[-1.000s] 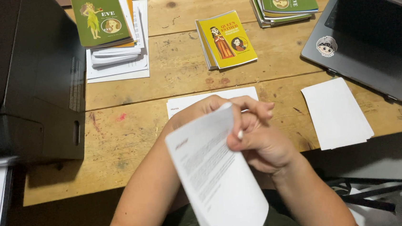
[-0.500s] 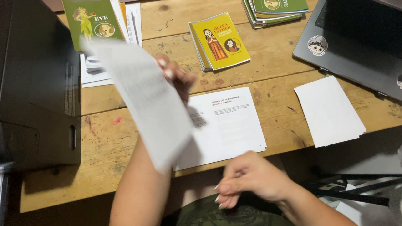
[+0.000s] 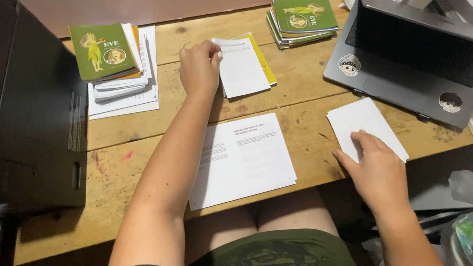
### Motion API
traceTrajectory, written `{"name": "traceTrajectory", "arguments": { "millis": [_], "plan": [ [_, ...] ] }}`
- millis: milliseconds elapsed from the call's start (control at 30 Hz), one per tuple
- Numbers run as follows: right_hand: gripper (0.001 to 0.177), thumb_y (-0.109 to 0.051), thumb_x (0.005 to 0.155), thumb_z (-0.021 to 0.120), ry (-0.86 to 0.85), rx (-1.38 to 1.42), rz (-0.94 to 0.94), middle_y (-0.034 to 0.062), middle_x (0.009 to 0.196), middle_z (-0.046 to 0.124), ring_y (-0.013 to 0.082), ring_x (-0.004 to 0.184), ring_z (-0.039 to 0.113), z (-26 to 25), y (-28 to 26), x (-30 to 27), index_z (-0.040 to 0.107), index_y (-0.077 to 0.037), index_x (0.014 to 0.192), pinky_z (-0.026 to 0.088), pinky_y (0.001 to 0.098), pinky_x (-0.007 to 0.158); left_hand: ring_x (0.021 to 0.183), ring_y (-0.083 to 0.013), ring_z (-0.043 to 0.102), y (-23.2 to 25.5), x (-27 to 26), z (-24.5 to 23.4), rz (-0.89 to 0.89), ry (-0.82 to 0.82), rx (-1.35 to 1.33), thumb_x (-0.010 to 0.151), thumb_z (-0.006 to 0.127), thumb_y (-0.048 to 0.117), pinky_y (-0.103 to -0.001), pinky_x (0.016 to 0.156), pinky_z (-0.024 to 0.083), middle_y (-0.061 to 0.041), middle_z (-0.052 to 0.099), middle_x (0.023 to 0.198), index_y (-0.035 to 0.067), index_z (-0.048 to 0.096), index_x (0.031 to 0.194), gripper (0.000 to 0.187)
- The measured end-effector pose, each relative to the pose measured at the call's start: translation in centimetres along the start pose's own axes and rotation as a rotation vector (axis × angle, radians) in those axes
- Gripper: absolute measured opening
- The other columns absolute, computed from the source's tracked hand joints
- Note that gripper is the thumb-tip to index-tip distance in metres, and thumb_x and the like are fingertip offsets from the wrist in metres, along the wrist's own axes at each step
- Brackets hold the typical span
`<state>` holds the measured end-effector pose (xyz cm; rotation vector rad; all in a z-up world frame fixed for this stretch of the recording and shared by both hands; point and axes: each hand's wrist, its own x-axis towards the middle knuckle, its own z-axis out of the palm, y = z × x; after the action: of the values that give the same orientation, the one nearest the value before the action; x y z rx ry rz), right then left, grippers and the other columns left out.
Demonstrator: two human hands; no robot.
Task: The person is folding and assembling small printed booklets and sorting papers on a desk.
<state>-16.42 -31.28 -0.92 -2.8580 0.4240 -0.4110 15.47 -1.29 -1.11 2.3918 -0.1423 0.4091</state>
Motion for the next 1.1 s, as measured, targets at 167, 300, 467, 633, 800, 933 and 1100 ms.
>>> {"name": "traceTrajectory", "arguments": {
  "millis": [167,300,467,633,800,933,1100],
  "plan": [
    [0.047,-0.044,0.097,0.077,0.01,-0.097,-0.027,0.0022,0.126,0.08,0.0308,0.111,0.075,0.2,1.5,0.0,0.074,-0.012,0.131,0.058,0.0491,0.084,0.145,-0.043,0.033,-3.0,-0.1,1.4,0.251,-0.084,0.261,0.1,0.073,0.041,-0.067,0.112,0.03,-0.007,0.059,0.152,0.027,0.08,0.127,0.03],
    [0.041,-0.04,0.098,0.074,-0.002,-0.106,-0.031,0.0036,0.143,0.076,0.0288,0.127,0.072,0.3,1.5,0.0,0.076,-0.016,0.131,0.057,0.0502,0.094,0.164,-0.0446,-0.004,-1.4,-0.6,-1.7,0.344,-0.462,0.463,0.1,0.053,0.074,-0.074,0.126,-0.002,-0.009,0.024,0.18,0.009,0.04,0.165,0.093],
    [0.021,-0.031,0.105,0.067,0.037,-0.232,-0.052,0.0087,0.112,0.081,0.0332,0.099,0.077,0.2,0.7,-0.1,0.084,-0.02,0.111,0.06,0.0496,0.077,0.167,-0.0397,-0.001,-0.4,0.1,-2.3,0.316,-0.6,0.547,0.097,0.048,0.082,-0.073,0.127,-0.006,-0.011,0.018,0.181,0.007,0.019,0.171,0.109],
    [0.019,-0.028,0.11,0.067,0.006,-0.327,-0.071,0.007,0.087,0.08,0.0349,0.081,0.076,0.0,0.5,0.1,0.079,-0.02,0.099,0.056,0.0481,0.068,0.168,-0.037,-0.007,0.5,0.7,-2.9,0.247,-0.736,0.559,0.091,0.052,0.086,-0.069,0.129,-0.011,-0.01,0.004,0.184,0.009,0.008,0.173,0.121],
    [0.019,-0.034,0.111,0.069,0.091,-0.388,-0.088,0.0044,0.089,0.079,0.033,0.084,0.077,0.1,1.0,0.5,0.08,-0.022,0.101,0.056,0.0486,0.065,0.169,-0.037,-0.011,0.9,0.6,-3.7,0.21,-0.809,0.548,0.087,0.057,0.087,-0.063,0.13,-0.013,-0.007,-0.008,0.185,0.011,-0.004,0.174,0.131],
    [0.008,-0.028,0.11,0.07,0.122,-0.376,-0.116,0.0083,0.083,0.074,0.0446,0.072,0.07,-1.0,0.7,0.4,0.069,-0.02,0.109,0.052,0.0556,0.06,0.168,-0.0363,-0.013,1.4,0.1,-4.6,0.203,-0.807,0.488,0.086,0.061,0.085,-0.065,0.131,-0.01,-0.006,-0.007,0.185,0.012,-0.004,0.174,0.131],
    [0.035,-0.022,0.104,0.072,0.083,-0.305,-0.12,0.0013,0.101,0.084,0.049,0.076,0.073,-1.9,0.2,0.8,0.057,-0.013,0.134,0.053,0.058,0.06,0.165,-0.0424,-0.014,0.8,-0.9,-4.3,0.316,-0.652,0.469,0.088,0.061,0.083,-0.073,0.124,-0.014,-0.015,0.003,0.183,0.013,0.012,0.173,0.12]
  ]
}}
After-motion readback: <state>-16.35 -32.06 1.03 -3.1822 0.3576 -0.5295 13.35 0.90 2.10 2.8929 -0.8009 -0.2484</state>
